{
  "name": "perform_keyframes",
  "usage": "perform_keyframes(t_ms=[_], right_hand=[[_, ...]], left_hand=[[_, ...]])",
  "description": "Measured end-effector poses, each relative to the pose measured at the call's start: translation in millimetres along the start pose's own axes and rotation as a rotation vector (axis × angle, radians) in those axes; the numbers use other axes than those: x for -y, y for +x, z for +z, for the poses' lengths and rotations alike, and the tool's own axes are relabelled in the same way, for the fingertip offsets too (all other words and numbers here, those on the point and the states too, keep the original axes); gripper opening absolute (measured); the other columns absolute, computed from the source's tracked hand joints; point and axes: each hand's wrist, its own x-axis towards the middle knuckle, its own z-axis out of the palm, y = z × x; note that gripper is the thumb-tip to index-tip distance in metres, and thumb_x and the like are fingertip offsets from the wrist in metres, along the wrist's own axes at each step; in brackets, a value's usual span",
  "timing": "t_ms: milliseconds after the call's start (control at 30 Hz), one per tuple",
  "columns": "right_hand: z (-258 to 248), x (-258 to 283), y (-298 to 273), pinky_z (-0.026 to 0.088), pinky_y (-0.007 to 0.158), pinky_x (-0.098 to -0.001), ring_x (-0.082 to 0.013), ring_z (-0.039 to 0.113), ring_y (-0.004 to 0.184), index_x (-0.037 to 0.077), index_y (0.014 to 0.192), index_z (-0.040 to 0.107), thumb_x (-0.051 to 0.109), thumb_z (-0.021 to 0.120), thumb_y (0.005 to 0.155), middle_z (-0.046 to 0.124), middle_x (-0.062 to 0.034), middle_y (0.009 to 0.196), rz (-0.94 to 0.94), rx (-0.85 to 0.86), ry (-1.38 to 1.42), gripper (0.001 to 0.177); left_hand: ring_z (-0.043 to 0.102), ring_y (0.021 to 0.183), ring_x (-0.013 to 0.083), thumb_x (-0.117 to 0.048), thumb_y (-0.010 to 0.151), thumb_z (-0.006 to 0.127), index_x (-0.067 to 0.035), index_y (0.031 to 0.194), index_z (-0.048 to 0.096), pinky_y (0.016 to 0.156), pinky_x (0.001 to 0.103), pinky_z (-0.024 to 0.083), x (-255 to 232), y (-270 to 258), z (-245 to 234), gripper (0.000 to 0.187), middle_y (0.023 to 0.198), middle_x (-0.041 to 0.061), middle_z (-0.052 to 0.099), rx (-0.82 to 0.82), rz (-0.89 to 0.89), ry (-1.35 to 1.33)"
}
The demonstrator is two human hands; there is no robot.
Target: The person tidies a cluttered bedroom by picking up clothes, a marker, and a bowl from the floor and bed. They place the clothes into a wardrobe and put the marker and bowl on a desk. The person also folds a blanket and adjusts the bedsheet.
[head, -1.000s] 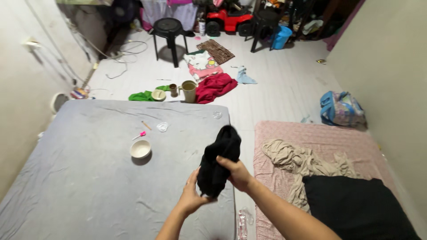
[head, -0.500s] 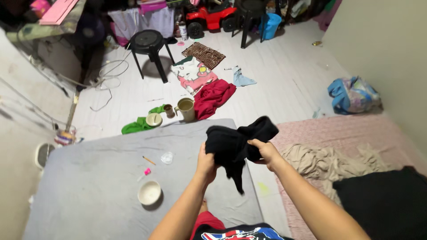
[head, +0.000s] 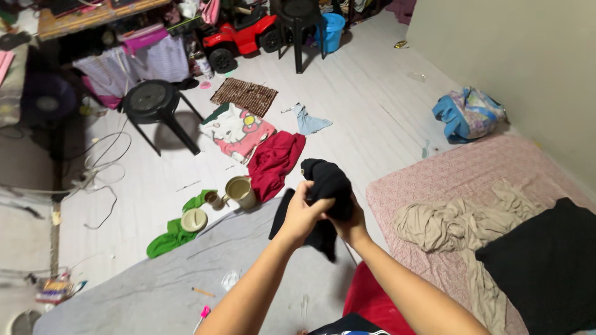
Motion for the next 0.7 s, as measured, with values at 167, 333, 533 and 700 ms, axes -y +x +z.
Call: perform_keyframes(t_ms=[167,333,533,700], right_hand=[[-25.6,-54.5,114.9,0.055,0.088,-0.0342,-0.0208,0.068,0.102,0.000,0.128,0.061,0.016,0.083,0.078,0.073,-0.0105,0.115,0.039,-0.002,0.198,0.057],[-84.3,-45.6,275.1,0.055,0.089,-0.0356,-0.0233,0.068,0.101,-0.003,0.121,0.066,0.003,0.077,0.078,0.073,-0.0112,0.113,0.334,0.142,0.551,0.045],[-156.2,-22.4,424.7,0.055,0.091,-0.0371,-0.0233,0.069,0.101,-0.004,0.120,0.064,0.008,0.073,0.080,0.072,-0.0124,0.111,0.420,0.214,0.786,0.043],[-185.4,-48.0,533.6,0.053,0.093,-0.0395,-0.0240,0.068,0.103,-0.003,0.121,0.064,0.024,0.072,0.082,0.073,-0.0104,0.111,0.508,0.034,0.792,0.048]], left_hand=[[0.056,0.118,0.0266,-0.034,0.066,0.089,-0.006,0.138,0.036,0.096,0.040,0.048,-3.5,108.4,-13.2,0.094,0.135,0.018,0.053,0.032,0.257,0.360],[0.024,0.148,0.0335,-0.036,0.059,0.096,-0.007,0.153,0.010,0.118,0.043,0.022,22.6,269.4,15.6,0.131,0.157,0.023,0.025,0.067,0.249,0.377],[0.056,0.114,0.0236,-0.024,0.061,0.087,-0.012,0.143,0.039,0.090,0.040,0.048,-0.8,396.6,102.2,0.096,0.126,0.009,0.058,0.195,-0.198,0.109],[0.066,0.076,0.0163,-0.012,0.073,0.068,-0.010,0.123,0.055,0.062,0.033,0.055,-22.0,509.2,145.9,0.052,0.094,0.005,0.068,0.109,-0.284,-0.295]])
